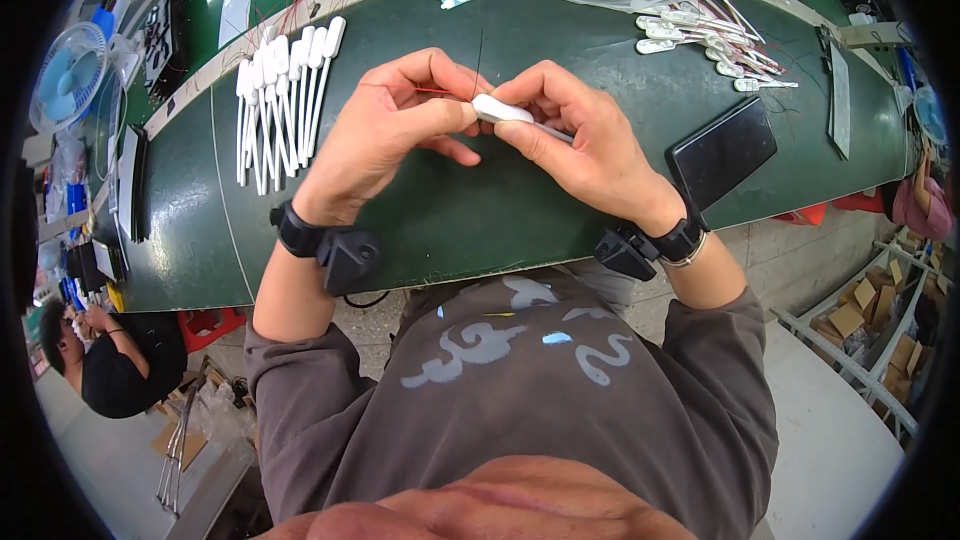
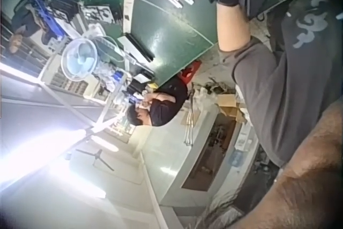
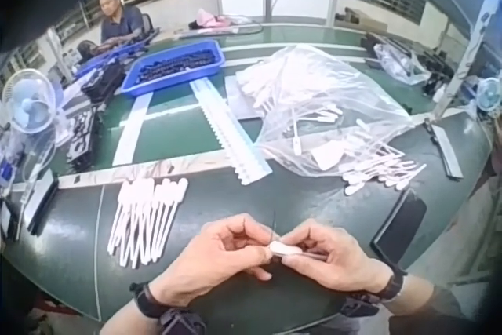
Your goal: The person picks up a white plastic housing and a wire, threads the wire through the housing, and then presses a white plastic cover onto it. After assembling the component, the person places it onto a pile of similar items on the table.
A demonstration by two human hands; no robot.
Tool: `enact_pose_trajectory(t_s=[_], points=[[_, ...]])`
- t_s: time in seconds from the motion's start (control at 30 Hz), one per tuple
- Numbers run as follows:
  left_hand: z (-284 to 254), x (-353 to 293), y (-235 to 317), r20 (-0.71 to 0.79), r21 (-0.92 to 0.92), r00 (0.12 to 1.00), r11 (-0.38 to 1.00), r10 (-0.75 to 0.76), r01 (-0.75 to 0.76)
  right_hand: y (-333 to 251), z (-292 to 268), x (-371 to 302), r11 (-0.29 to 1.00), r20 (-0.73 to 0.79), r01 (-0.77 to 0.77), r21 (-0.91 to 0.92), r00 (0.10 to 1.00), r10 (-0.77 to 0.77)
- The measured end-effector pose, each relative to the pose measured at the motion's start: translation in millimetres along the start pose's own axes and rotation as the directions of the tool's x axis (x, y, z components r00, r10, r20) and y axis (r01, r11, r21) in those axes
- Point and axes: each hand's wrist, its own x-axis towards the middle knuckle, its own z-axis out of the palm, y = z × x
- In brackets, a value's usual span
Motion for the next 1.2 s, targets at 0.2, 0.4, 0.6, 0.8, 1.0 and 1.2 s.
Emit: enact_pose_trajectory(t_s=[0.2,0.4,0.6,0.8,1.0,1.2], points=[[-7,1,4,0.036,0.044,0.999,0.999,-0.017,0.016,-1,4,0,0.994,0.038,0.034,0.108,0.999,-0.038],[-4,-3,6,0.034,-0.057,0.999,0.998,-0.014,0.015,1,4,1,0.973,0.036,0.012,0.232,0.999,-0.021],[-1,-2,5,0.002,-0.083,0.999,0.995,0.049,-0.049,-5,1,3,0.972,0.026,-0.049,0.229,0.999,0.044],[2,-3,4,-0.005,-0.045,0.997,0.996,0.083,-0.083,-5,1,3,0.965,0.024,-0.066,0.255,0.998,0.062],[7,-4,4,-0.03,-0.022,0.994,0.994,0.105,-0.105,-3,1,3,0.957,0.045,-0.042,0.289,0.999,0.031],[16,-6,-5,-0.098,0.054,0.979,0.983,0.18,-0.175,-1,0,5,0.943,0.085,-0.087,0.32,0.994,0.062]])
